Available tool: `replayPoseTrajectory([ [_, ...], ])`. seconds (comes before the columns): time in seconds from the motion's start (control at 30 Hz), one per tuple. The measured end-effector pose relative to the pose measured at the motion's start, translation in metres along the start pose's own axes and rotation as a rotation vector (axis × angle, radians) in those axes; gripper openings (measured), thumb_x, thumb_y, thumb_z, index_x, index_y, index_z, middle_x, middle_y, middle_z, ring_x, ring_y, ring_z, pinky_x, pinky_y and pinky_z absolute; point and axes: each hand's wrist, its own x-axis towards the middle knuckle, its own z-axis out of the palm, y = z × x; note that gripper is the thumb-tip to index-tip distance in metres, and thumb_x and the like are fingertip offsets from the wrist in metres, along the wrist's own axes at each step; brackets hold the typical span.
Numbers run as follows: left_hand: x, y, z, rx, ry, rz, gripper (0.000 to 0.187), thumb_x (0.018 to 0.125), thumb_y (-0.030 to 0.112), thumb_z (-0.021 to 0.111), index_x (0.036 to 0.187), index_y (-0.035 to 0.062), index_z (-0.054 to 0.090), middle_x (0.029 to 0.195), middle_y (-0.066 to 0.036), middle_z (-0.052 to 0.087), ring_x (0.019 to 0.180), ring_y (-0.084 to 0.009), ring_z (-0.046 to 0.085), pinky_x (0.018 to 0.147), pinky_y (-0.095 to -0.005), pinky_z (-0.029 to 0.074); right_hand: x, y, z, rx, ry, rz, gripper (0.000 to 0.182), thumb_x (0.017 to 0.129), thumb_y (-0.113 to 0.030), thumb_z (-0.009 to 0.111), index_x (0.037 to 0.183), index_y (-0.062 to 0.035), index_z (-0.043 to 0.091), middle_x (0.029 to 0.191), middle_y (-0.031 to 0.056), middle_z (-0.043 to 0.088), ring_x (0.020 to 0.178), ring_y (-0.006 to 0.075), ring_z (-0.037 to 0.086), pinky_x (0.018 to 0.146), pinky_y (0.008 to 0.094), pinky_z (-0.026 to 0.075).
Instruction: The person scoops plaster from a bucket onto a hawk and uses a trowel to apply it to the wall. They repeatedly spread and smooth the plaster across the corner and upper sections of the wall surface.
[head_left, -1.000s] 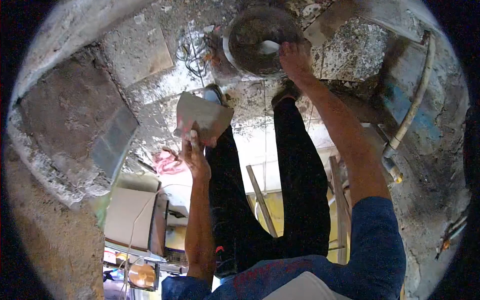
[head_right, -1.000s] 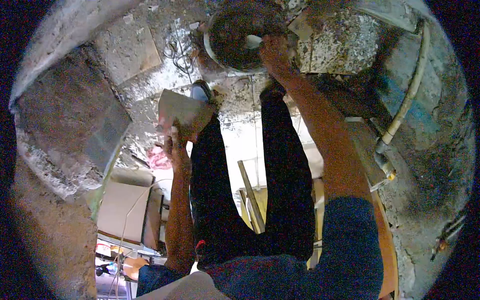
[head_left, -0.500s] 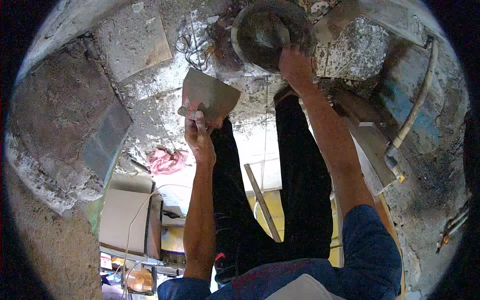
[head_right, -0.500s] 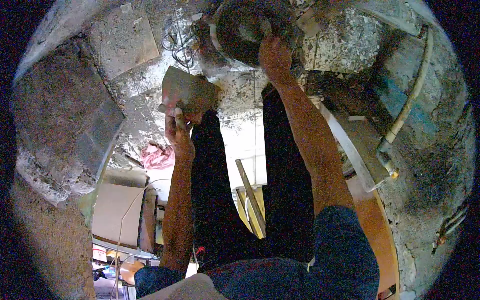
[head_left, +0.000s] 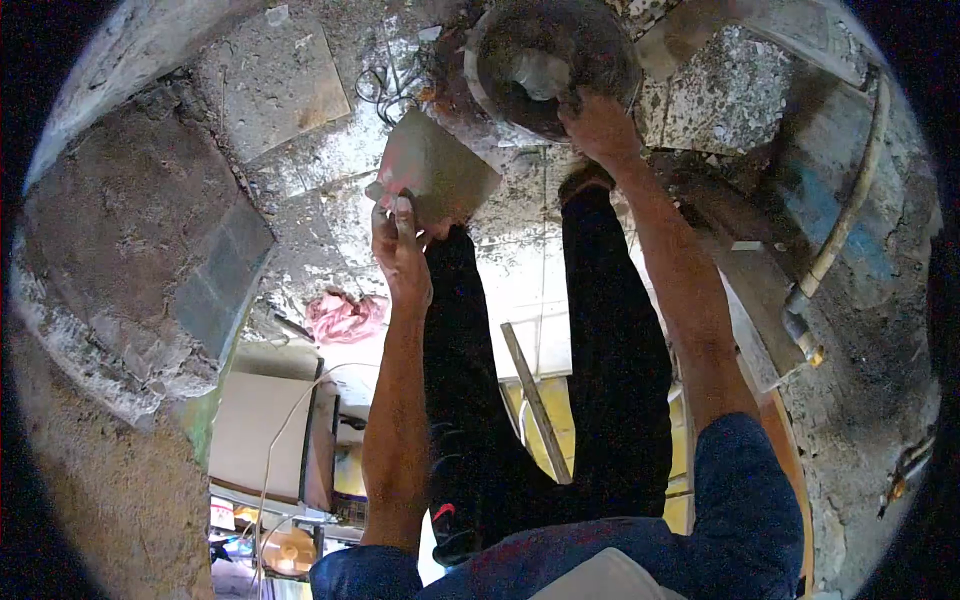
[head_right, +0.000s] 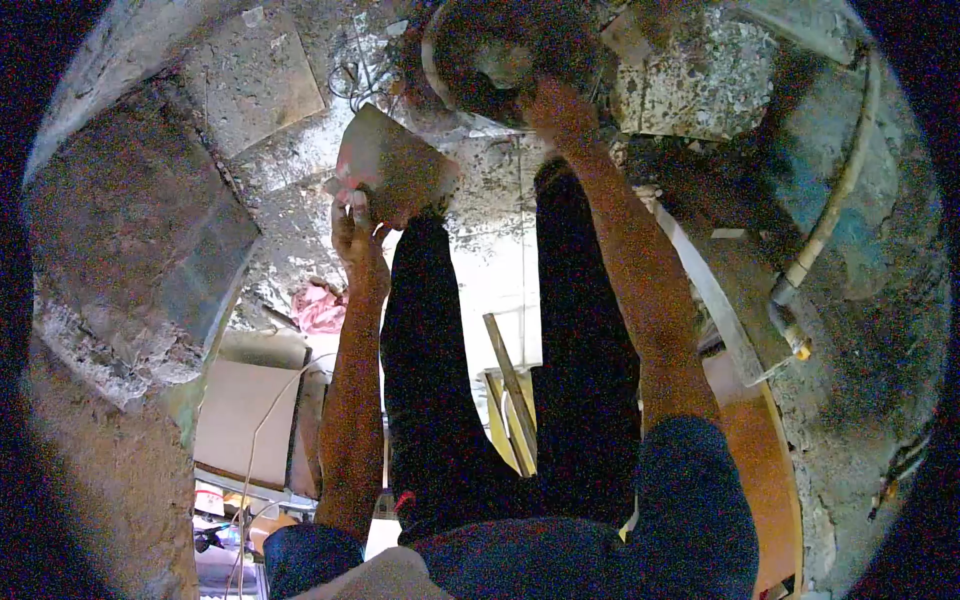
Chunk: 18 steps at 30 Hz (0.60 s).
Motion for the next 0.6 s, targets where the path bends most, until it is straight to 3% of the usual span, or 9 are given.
replayPoseTrajectory([
  [0.13, 0.014, 0.012, 0.009, -0.014, -0.086, 0.002, 0.059, 0.100, 0.048, 0.067, 0.142, 0.0106, 0.050, 0.129, -0.009, 0.060, 0.110, -0.0238, 0.062, 0.086, -0.0415, 0.056, -0.024, 0.024, -0.008, 0.034, 0.140, 0.026, 0.066, 0.090, -0.054, 0.066, 0.132, -0.0029, 0.063, 0.122, 0.0265, 0.069, 0.114, 0.0460, 0.065, 0.099, 0.0536, 0.053],
  [0.2, 0.020, 0.013, 0.014, 0.038, -0.106, -0.007, 0.057, 0.100, 0.047, 0.065, 0.142, 0.0120, 0.050, 0.128, -0.009, 0.060, 0.108, -0.0230, 0.063, 0.086, -0.0412, 0.056, -0.038, 0.037, -0.013, 0.212, 0.061, -0.002, 0.085, 0.094, -0.066, 0.057, 0.145, 0.0027, 0.051, 0.141, 0.0251, 0.058, 0.133, 0.0407, 0.054, 0.122, 0.0543, 0.029],
  [0.23, 0.023, 0.011, 0.016, 0.042, -0.107, -0.003, 0.057, 0.100, 0.047, 0.065, 0.142, 0.0120, 0.050, 0.128, -0.009, 0.060, 0.108, -0.0230, 0.063, 0.086, -0.0412, 0.056, -0.044, 0.043, -0.011, 0.217, 0.064, -0.002, 0.085, 0.094, -0.066, 0.057, 0.145, 0.0027, 0.051, 0.141, 0.0251, 0.058, 0.133, 0.0407, 0.054, 0.122, 0.0543, 0.029],
  [0.3, 0.032, 0.004, 0.025, -0.011, -0.148, 0.036, 0.053, 0.102, 0.046, 0.064, 0.141, 0.0120, 0.051, 0.127, -0.007, 0.060, 0.108, -0.0216, 0.063, 0.086, -0.0399, 0.056, -0.053, 0.055, -0.002, 0.254, 0.205, -0.073, 0.076, 0.095, -0.056, 0.064, 0.142, 0.0027, 0.053, 0.138, 0.0239, 0.060, 0.128, 0.0388, 0.059, 0.115, 0.0512, 0.039],
  [0.33, 0.035, 0.000, 0.028, -0.006, -0.149, 0.040, 0.053, 0.102, 0.046, 0.064, 0.141, 0.0120, 0.051, 0.127, -0.007, 0.060, 0.108, -0.0216, 0.063, 0.086, -0.0399, 0.056, -0.058, 0.065, 0.004, 0.259, 0.207, -0.073, 0.076, 0.095, -0.056, 0.064, 0.142, 0.0027, 0.053, 0.138, 0.0239, 0.060, 0.128, 0.0388, 0.059, 0.115, 0.0512, 0.039],
  [0.4, 0.047, -0.008, 0.034, 0.040, -0.154, -0.004, 0.051, 0.102, 0.045, 0.063, 0.138, 0.0105, 0.052, 0.125, -0.006, 0.061, 0.105, -0.0194, 0.063, 0.085, -0.0381, 0.056, -0.064, 0.082, 0.012, 0.418, 0.067, 0.061, 0.060, 0.094, -0.038, 0.073, 0.138, 0.0004, 0.057, 0.128, 0.0217, 0.066, 0.119, 0.0365, 0.065, 0.103, 0.0454, 0.049],
  [0.47, 0.062, -0.013, 0.044, 0.033, -0.192, 0.076, 0.050, 0.102, 0.044, 0.063, 0.136, 0.0082, 0.053, 0.124, -0.005, 0.061, 0.104, -0.0177, 0.063, 0.084, -0.0365, 0.056, -0.085, 0.085, 0.000, 0.480, 0.111, 0.022, 0.058, 0.090, -0.037, 0.075, 0.135, -0.0034, 0.059, 0.126, 0.0211, 0.068, 0.117, 0.0386, 0.066, 0.101, 0.0470, 0.050],
  [0.53, 0.067, -0.006, 0.059, -0.016, -0.222, 0.009, 0.043, 0.106, 0.036, 0.060, 0.138, 0.0074, 0.057, 0.124, -0.003, 0.061, 0.111, -0.0142, 0.055, 0.094, -0.0333, 0.048, -0.107, 0.088, -0.002, 0.544, 0.153, -0.018, 0.056, 0.086, -0.036, 0.078, 0.132, -0.0072, 0.062, 0.123, 0.0205, 0.069, 0.114, 0.0406, 0.066, 0.099, 0.0486, 0.052],
  [0.6, 0.069, -0.002, 0.065, -0.017, -0.243, -0.029, 0.042, 0.107, 0.033, 0.058, 0.140, 0.0054, 0.056, 0.127, -0.005, 0.062, 0.114, -0.0149, 0.056, 0.096, -0.0334, 0.048, -0.128, 0.092, 0.001, 0.453, 0.369, -0.115, 0.054, 0.086, -0.032, 0.079, 0.131, -0.0080, 0.063, 0.119, 0.0198, 0.070, 0.108, 0.0408, 0.068, 0.095, 0.0476, 0.053],
])
